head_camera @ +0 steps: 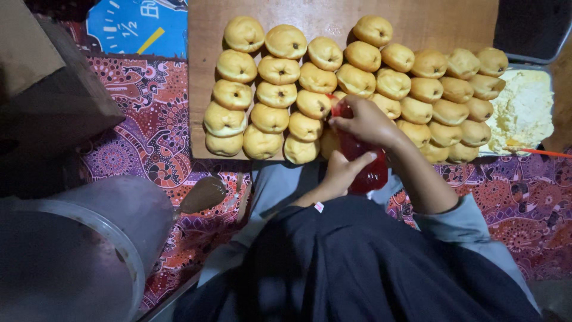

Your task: The person sits on the floor and fills rows of small round buns with a dark filling using a piping bag. They then switch to a red filling and continue filling the remaining buns on the wooden board.

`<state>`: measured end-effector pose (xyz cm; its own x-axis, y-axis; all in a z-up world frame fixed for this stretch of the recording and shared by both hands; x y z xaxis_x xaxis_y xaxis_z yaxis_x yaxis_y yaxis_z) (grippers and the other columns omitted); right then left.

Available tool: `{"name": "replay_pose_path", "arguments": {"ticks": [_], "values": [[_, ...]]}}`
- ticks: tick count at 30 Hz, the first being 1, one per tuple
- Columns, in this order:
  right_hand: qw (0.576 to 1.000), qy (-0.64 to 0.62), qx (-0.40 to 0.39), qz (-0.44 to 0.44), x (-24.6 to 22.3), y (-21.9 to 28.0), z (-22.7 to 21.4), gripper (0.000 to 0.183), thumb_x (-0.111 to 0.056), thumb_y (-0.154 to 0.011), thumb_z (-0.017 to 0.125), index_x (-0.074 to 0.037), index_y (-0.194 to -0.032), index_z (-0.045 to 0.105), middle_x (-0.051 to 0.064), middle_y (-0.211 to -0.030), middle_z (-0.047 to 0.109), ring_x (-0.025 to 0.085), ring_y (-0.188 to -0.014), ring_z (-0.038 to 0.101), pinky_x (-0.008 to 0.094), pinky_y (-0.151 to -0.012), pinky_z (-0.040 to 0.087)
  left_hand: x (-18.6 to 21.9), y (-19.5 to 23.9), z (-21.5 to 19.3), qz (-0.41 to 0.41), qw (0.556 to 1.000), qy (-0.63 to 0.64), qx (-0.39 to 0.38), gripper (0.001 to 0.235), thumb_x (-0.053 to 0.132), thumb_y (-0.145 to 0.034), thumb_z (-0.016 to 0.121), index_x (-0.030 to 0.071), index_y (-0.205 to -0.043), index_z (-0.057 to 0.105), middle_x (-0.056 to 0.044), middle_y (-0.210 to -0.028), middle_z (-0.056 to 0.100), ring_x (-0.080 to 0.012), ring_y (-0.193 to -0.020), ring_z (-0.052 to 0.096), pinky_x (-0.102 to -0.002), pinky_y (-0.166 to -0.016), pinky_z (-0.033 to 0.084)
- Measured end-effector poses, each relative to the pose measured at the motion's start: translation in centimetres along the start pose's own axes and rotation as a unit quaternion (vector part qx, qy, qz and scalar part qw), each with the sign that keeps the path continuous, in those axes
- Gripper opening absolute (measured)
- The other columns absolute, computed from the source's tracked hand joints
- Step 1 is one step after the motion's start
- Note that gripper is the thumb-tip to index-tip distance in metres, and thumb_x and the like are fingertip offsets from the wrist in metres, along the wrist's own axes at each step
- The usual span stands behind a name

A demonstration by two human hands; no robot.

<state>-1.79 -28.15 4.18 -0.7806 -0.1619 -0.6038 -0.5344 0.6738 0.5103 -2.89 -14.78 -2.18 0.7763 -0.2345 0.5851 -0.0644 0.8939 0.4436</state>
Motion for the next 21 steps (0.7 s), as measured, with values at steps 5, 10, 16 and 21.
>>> {"name": "replay_pose_path", "arguments": {"ticks": [5,10,16,21], "values": [[0.999,-0.043,0.008,0.019,0.8,-2.1,-0.6,0.029,-0.026,-0.085,0.078,-0.002,-0.102,0.074,0.012,-0.085,0.074,0.018,-0.077,0.067,0.037,-0.072,0.055,0.6,-2.5,0.6,-0.006,0.998,0.062,-0.026,0.041,0.01,-0.087,0.08,-0.002,-0.123,0.066,-0.008,-0.113,0.072,-0.0153,-0.099,0.07,-0.033,-0.087,0.057],[1.0,0.01,0.005,0.024,2.0,-3.5,-0.6,0.034,-0.03,-0.087,0.078,0.0,-0.102,0.076,0.018,-0.084,0.074,0.022,-0.075,0.069,0.04,-0.073,0.054,-0.2,-2.9,0.7,-0.085,0.992,0.093,-0.028,0.037,0.012,-0.089,0.078,-0.002,-0.121,0.065,-0.009,-0.108,0.072,-0.0182,-0.092,0.071,-0.035,-0.08,0.059],[0.998,0.055,-0.008,0.036,3.7,-4.7,0.1,0.037,-0.031,-0.087,0.077,0.001,-0.104,0.075,0.025,-0.088,0.073,0.032,-0.077,0.072,0.044,-0.074,0.054,-0.8,-3.4,0.4,-0.08,0.99,0.119,-0.018,0.036,0.011,-0.089,0.077,-0.001,-0.121,0.063,-0.008,-0.108,0.07,-0.0178,-0.093,0.072,-0.036,-0.081,0.059],[0.998,0.057,0.013,0.017,4.1,-5.5,0.6,0.04,-0.031,-0.086,0.077,0.004,-0.105,0.073,0.026,-0.089,0.072,0.035,-0.079,0.072,0.045,-0.074,0.055,-0.7,-3.6,-0.1,-0.065,0.99,0.127,-0.017,0.035,0.009,-0.09,0.075,-0.002,-0.121,0.062,-0.01,-0.108,0.07,-0.0184,-0.092,0.072,-0.036,-0.081,0.06]]}}
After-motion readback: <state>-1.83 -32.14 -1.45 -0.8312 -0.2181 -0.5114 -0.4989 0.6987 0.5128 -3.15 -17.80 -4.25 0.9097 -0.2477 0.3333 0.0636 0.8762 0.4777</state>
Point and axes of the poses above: each hand's wrist, its own y-axis away from the middle knuckle, its own z-axis out of the palm, x = y × z, the point moved 8 cm from there along -y, towards the middle knuckle
